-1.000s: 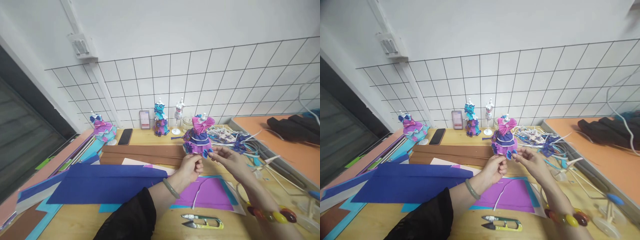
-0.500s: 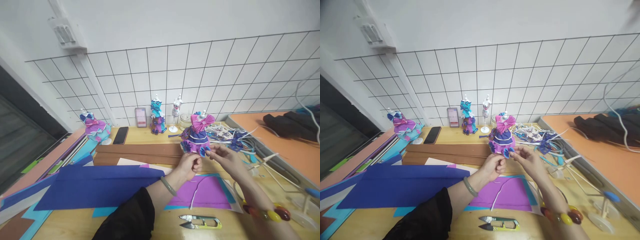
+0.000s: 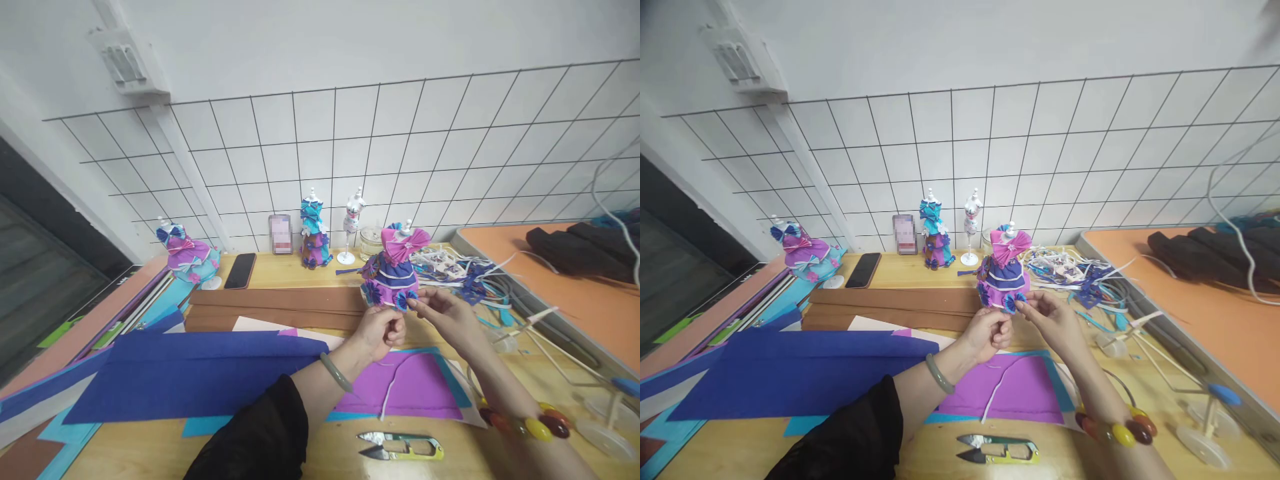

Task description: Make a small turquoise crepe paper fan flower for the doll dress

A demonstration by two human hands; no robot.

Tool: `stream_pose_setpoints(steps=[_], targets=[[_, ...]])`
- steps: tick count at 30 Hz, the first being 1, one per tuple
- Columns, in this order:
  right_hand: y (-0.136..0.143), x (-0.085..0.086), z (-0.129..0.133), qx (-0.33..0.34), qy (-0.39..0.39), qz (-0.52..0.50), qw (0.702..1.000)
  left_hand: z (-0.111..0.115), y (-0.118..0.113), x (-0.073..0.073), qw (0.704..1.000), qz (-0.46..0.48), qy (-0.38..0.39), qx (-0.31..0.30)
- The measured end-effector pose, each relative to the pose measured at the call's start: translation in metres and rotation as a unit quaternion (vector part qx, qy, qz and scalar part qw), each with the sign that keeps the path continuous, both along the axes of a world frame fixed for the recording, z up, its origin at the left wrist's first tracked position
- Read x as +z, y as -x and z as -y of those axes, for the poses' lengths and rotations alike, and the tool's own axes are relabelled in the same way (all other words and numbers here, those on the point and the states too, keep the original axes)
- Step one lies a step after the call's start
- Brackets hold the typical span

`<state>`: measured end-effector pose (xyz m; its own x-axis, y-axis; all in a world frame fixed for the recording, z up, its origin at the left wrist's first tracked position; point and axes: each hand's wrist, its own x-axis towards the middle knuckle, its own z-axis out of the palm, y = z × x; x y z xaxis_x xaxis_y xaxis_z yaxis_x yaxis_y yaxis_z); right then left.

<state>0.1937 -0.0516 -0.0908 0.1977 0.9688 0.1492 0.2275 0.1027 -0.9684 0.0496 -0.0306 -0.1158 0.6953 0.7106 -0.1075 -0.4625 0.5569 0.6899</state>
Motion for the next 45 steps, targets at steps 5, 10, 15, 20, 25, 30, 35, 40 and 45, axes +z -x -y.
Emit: stream_pose_setpoints(steps=[5,10,15,20,25,30,35,40,45], targets=[[0.001,0.001,0.002,-0.01,-0.01,0.008,1.0,0.004,-0.001,0.002,0.999,-0.018,-0.024,0.013],[0.004,0.002,0.005,-0.003,-0.019,-0.001,1.0,0.009,-0.003,0.007,0.997,-0.037,-0.04,0.053],[0.008,0.007,0.009,-0.002,-0.012,-0.004,1.0,0.009,-0.007,0.011,0.995,-0.033,-0.043,0.088],[0.009,0.006,0.008,-0.005,0.005,-0.017,1.0,0.007,-0.009,0.008,0.995,-0.029,-0.02,0.096],[0.007,-0.001,0.005,0.003,0.027,-0.055,0.998,0.007,-0.012,0.006,0.992,-0.035,0.002,0.12],[0.002,-0.006,0.004,0.024,0.054,-0.11,0.992,0.007,-0.013,0.004,0.99,-0.047,0.021,0.132],[0.001,-0.005,0.007,0.019,0.044,-0.103,0.994,0.006,-0.014,0.002,0.991,-0.033,0.013,0.127],[0.009,-0.003,0.01,-0.011,0.015,-0.042,0.999,0.007,-0.014,0.002,0.991,-0.042,-0.005,0.131],[0.012,-0.005,0.009,-0.038,-0.011,-0.017,0.999,0.008,-0.013,0.001,0.991,-0.051,-0.015,0.121]])
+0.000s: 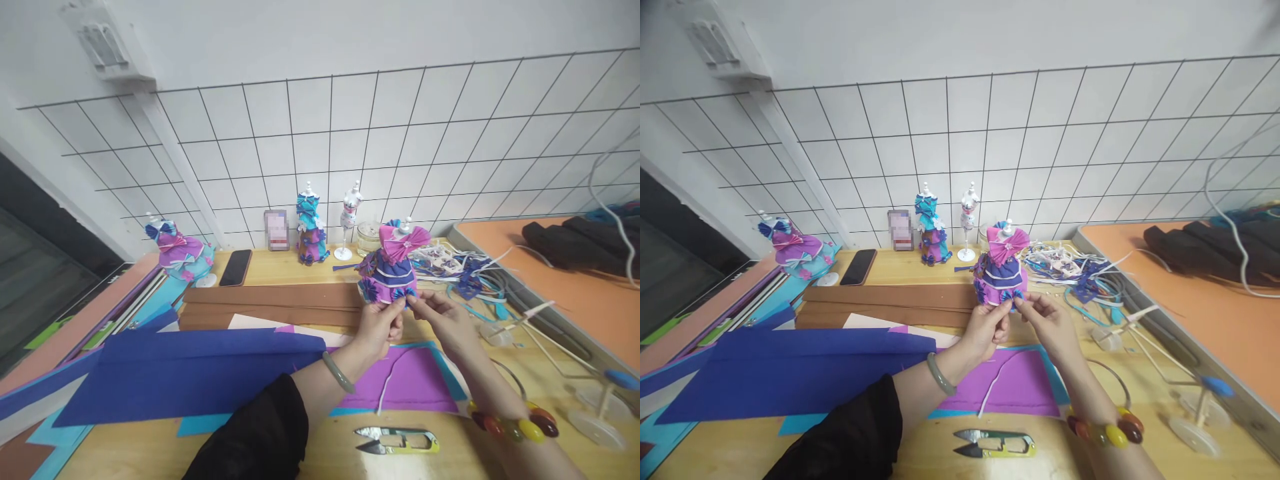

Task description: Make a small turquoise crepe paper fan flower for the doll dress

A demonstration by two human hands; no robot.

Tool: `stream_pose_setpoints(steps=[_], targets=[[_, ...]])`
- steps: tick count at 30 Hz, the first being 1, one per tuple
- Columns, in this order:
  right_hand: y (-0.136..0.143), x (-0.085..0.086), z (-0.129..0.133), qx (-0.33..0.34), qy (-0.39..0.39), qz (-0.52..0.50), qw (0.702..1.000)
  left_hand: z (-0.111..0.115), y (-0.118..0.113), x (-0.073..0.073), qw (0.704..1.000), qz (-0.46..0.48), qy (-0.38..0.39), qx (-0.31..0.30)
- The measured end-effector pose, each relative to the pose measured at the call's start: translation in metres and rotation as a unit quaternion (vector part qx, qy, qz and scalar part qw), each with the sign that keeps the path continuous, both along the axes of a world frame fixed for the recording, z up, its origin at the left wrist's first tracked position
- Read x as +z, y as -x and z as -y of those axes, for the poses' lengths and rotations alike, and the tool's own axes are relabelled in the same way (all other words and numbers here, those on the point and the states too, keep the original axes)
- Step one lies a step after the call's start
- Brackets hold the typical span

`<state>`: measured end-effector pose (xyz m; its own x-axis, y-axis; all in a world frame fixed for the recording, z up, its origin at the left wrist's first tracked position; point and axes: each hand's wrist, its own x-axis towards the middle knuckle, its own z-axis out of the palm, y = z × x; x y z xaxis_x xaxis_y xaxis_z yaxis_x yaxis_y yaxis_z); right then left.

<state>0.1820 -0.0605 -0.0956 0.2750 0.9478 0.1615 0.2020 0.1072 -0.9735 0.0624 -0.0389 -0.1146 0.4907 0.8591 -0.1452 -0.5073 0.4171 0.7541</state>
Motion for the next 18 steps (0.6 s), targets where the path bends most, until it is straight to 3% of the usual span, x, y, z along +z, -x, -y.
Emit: stream_pose_setpoints(steps=[13,18], targets=[[-0.0031,-0.0036,0.0003,0.016,0.013,-0.062,0.998,0.0001,0.0006,-0.0023,1.0,0.011,-0.012,0.003],[-0.0001,-0.0037,0.0001,0.011,0.01,-0.043,0.999,0.0007,0.0008,-0.0021,1.0,0.022,-0.022,-0.003]])
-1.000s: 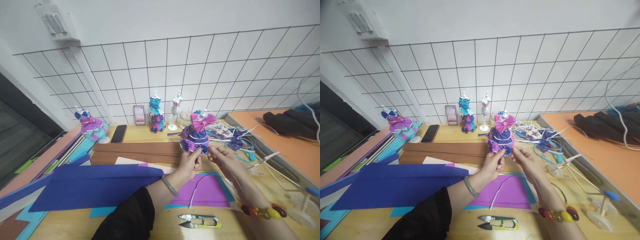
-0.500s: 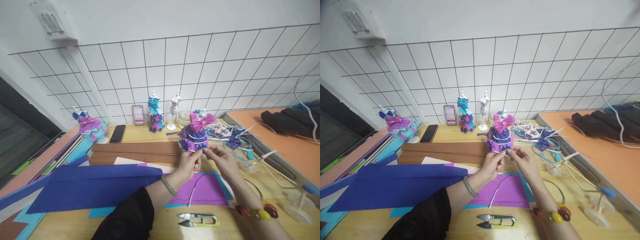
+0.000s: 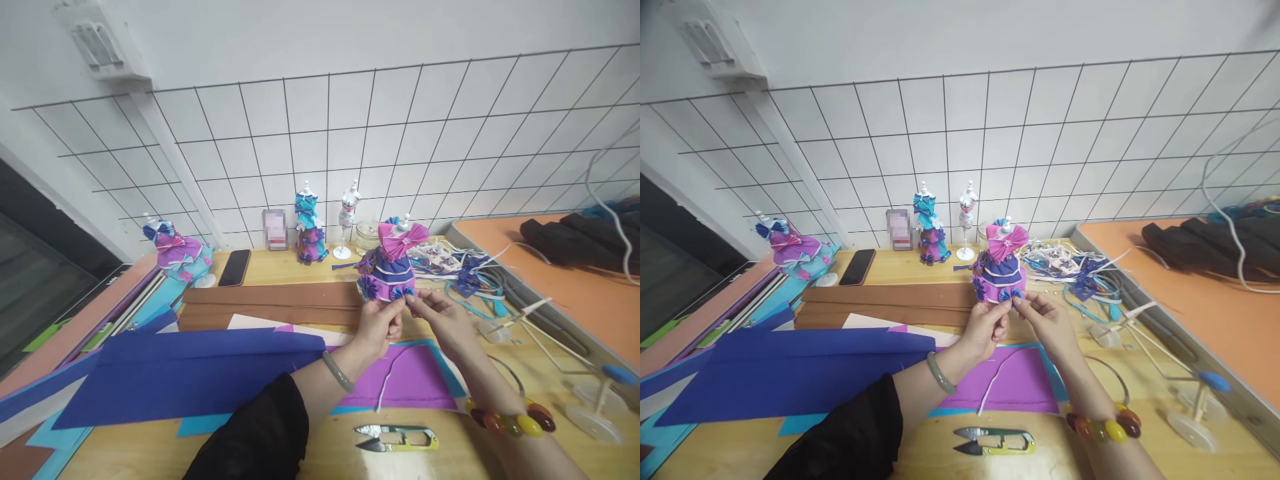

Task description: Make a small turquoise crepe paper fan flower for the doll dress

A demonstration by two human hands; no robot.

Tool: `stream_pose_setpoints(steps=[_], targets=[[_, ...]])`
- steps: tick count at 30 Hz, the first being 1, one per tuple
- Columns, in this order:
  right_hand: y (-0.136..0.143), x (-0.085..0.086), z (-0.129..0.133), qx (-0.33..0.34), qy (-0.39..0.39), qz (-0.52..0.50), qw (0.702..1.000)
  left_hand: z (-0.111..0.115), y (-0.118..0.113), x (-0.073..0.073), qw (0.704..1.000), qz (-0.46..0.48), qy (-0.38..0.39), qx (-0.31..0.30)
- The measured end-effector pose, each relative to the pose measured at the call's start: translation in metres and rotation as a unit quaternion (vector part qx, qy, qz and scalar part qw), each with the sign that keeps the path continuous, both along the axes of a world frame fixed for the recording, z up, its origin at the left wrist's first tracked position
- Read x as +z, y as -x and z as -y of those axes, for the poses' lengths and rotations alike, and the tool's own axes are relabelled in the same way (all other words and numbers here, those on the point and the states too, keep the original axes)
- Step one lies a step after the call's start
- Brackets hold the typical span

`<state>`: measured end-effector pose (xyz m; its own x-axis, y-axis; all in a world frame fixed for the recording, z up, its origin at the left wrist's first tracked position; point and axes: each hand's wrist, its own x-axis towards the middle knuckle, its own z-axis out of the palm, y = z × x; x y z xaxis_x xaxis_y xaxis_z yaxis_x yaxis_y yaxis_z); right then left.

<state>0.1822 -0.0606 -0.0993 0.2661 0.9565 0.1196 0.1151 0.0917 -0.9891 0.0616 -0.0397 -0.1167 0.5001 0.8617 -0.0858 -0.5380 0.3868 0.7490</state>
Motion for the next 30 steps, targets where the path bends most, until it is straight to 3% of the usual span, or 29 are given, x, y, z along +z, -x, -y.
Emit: stream_pose_setpoints(steps=[9,17,30], targets=[[-0.003,0.002,0.002,0.031,0.002,0.003,0.999,-0.003,-0.003,0.0,0.999,-0.012,0.02,0.038],[0.0,-0.001,0.0,-0.006,-0.008,0.0,1.0,-0.001,-0.002,-0.001,1.0,0.006,0.011,0.018],[0.006,0.0,0.0,-0.01,-0.015,-0.004,1.0,-0.002,-0.003,-0.003,1.0,-0.005,0.006,0.02]])
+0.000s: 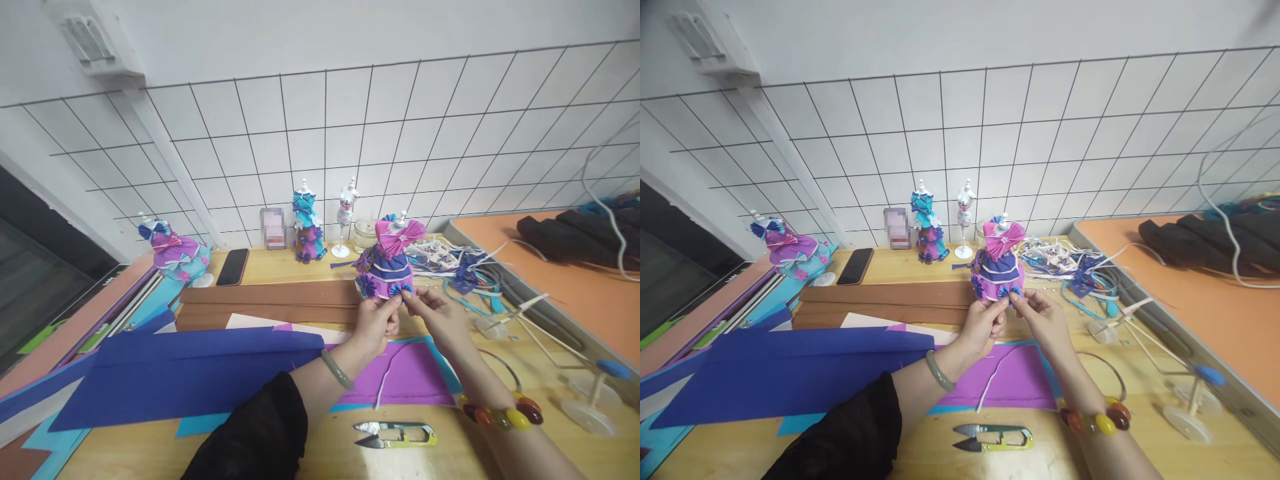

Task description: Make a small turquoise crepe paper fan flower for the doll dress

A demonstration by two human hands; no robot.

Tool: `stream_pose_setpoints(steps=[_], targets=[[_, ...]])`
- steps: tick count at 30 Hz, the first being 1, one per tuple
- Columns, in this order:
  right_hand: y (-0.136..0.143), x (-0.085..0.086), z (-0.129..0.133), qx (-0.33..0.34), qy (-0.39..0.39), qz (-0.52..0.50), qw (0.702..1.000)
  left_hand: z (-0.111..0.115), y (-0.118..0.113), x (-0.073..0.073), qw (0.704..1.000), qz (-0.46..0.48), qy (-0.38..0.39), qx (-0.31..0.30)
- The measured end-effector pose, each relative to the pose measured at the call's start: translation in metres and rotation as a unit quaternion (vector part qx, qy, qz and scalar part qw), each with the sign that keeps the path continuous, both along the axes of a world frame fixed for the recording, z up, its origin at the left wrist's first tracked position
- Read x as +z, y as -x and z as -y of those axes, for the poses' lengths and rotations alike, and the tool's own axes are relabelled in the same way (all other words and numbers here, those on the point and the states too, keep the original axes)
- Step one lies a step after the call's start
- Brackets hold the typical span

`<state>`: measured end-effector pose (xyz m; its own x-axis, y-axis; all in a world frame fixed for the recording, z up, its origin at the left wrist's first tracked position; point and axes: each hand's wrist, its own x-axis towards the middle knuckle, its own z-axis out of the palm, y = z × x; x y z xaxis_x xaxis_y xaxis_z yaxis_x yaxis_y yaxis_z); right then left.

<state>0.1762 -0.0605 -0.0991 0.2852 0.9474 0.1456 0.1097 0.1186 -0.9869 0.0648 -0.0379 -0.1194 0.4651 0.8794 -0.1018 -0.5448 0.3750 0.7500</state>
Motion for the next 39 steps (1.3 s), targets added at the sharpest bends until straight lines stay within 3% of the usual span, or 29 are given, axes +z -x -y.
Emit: stream_pose_setpoints(steps=[20,27,39], targets=[[-0.007,-0.01,-0.002,0.033,0.059,-0.125,0.99,0.002,0.0,0.005,1.0,0.015,0.009,0.001],[-0.013,-0.011,-0.004,0.046,0.051,-0.103,0.992,0.001,0.001,0.006,0.999,0.013,0.032,0.012],[0.003,-0.004,-0.002,-0.027,-0.003,-0.034,0.999,0.002,0.0,0.004,1.0,0.015,0.011,0.01]])
